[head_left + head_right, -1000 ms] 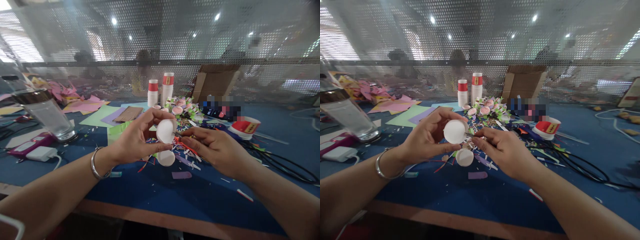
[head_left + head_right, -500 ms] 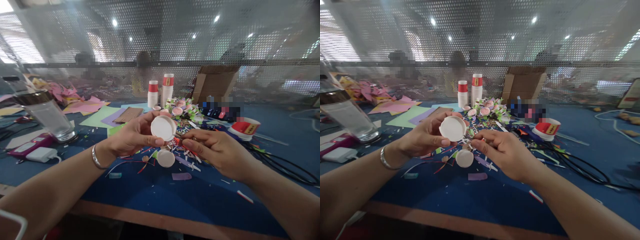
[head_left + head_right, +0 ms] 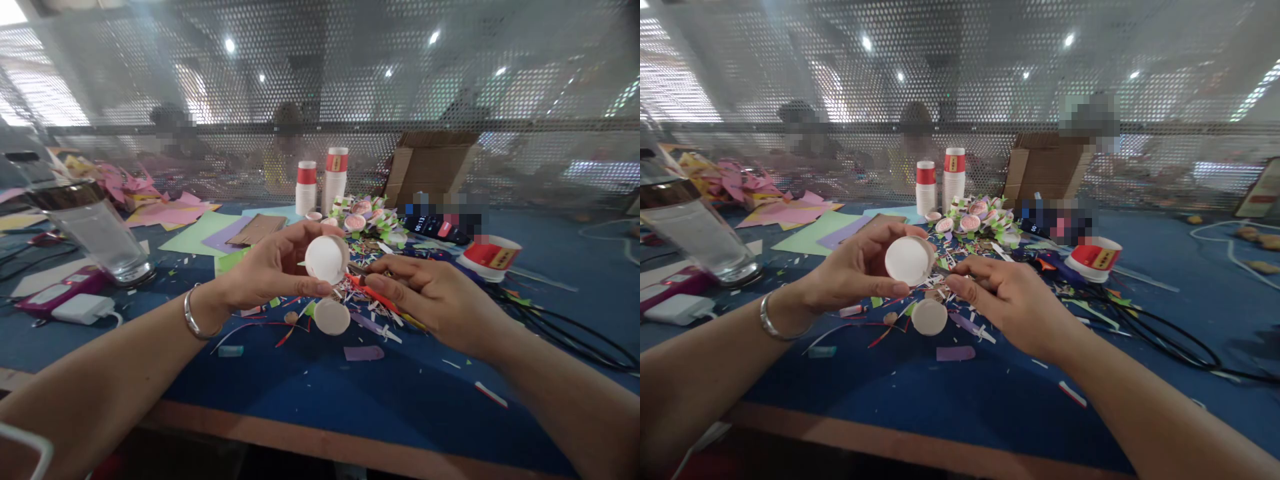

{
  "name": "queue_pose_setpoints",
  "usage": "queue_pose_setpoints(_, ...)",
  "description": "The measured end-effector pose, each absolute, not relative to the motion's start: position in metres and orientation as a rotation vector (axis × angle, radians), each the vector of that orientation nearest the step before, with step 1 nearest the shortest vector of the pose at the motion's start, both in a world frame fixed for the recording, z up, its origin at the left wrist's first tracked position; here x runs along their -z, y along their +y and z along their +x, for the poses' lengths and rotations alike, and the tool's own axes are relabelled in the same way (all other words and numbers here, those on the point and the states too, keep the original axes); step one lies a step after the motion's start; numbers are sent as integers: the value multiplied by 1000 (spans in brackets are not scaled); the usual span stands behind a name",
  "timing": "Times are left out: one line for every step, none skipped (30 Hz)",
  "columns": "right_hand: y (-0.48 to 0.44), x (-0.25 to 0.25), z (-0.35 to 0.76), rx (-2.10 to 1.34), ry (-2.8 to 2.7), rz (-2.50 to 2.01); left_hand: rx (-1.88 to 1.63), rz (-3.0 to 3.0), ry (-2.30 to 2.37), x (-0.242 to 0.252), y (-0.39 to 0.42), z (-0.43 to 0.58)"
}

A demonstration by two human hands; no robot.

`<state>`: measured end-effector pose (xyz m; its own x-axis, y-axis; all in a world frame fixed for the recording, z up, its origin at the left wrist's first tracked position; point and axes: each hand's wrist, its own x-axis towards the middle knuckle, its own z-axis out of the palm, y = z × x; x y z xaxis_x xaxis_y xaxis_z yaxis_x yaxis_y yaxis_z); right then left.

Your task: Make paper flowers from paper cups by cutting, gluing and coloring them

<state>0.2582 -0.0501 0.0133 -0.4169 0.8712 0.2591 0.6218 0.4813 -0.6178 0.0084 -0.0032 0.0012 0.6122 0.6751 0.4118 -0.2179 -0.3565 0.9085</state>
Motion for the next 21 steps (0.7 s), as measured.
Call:
queue_pose_setpoints(-50, -14, 259, -579, -2172, -1233, -964, 1725, 380, 0, -3, 8)
queue_pose_setpoints(-49, -14, 259, -577, -2171, -1235, -950, 1746, 378, 1, -2, 8)
queue_pose_setpoints(-49, -15, 259, -580, -2171, -1236, -932, 1758, 376, 1, -2, 8)
queue_pose_setpoints(-48, -15, 260, -587, -2172, -1236, -913, 1763, 373, 2, -2, 8)
queue_pose_setpoints(-48, -15, 260, -594, -2173, -1237, -899, 1766, 372, 3, -3, 9)
queue_pose_setpoints(-48, -15, 259, -600, -2173, -1241, -890, 1771, 368, 3, -3, 9)
queue_pose_setpoints(-47, -15, 259, -607, -2177, -1247, -889, 1779, 366, 4, -3, 9)
queue_pose_setpoints(-47, -15, 259, -614, -2180, -1254, -891, 1794, 362, 4, -4, 9)
queue_pose_setpoints(-48, -15, 258, -621, -2183, -1260, -893, 1813, 361, 4, -4, 10)
queue_pose_setpoints(-48, -15, 258, -629, -2187, -1264, -893, 1833, 360, 5, -4, 9)
queue_pose_setpoints(-48, -15, 258, -637, -2190, -1265, -891, 1852, 360, 5, -4, 9)
queue_pose_setpoints(-48, -15, 258, -642, -2192, -1265, -891, 1869, 360, 5, -4, 9)
queue_pose_setpoints(-48, -14, 258, -644, -2192, -1264, -889, 1884, 364, 5, -4, 9)
queue_pose_setpoints(-48, -14, 258, -640, -2192, -1262, -891, 1897, 367, 5, -4, 9)
queue_pose_setpoints(-48, -14, 258, -635, -2192, -1261, -894, 1909, 374, 5, -5, 9)
queue_pose_setpoints(-48, -14, 259, -631, -2192, -1260, -900, 1923, 377, 5, -5, 9)
queue_pose_setpoints(-48, -13, 259, -629, -2190, -1258, -908, 1939, 380, 5, -6, 9)
queue_pose_setpoints(-47, -13, 259, -629, -2188, -1256, -918, 1956, 383, 5, -7, 10)
queue_pose_setpoints(-47, -13, 259, -633, -2184, -1256, -933, 1974, 386, 6, -8, 10)
queue_pose_setpoints(-47, -13, 259, -638, -2178, -1259, -948, 1992, 393, 6, -9, 11)
queue_pose_setpoints(-48, -13, 259, -648, -2173, -1262, -963, 2008, 403, 6, -10, 11)
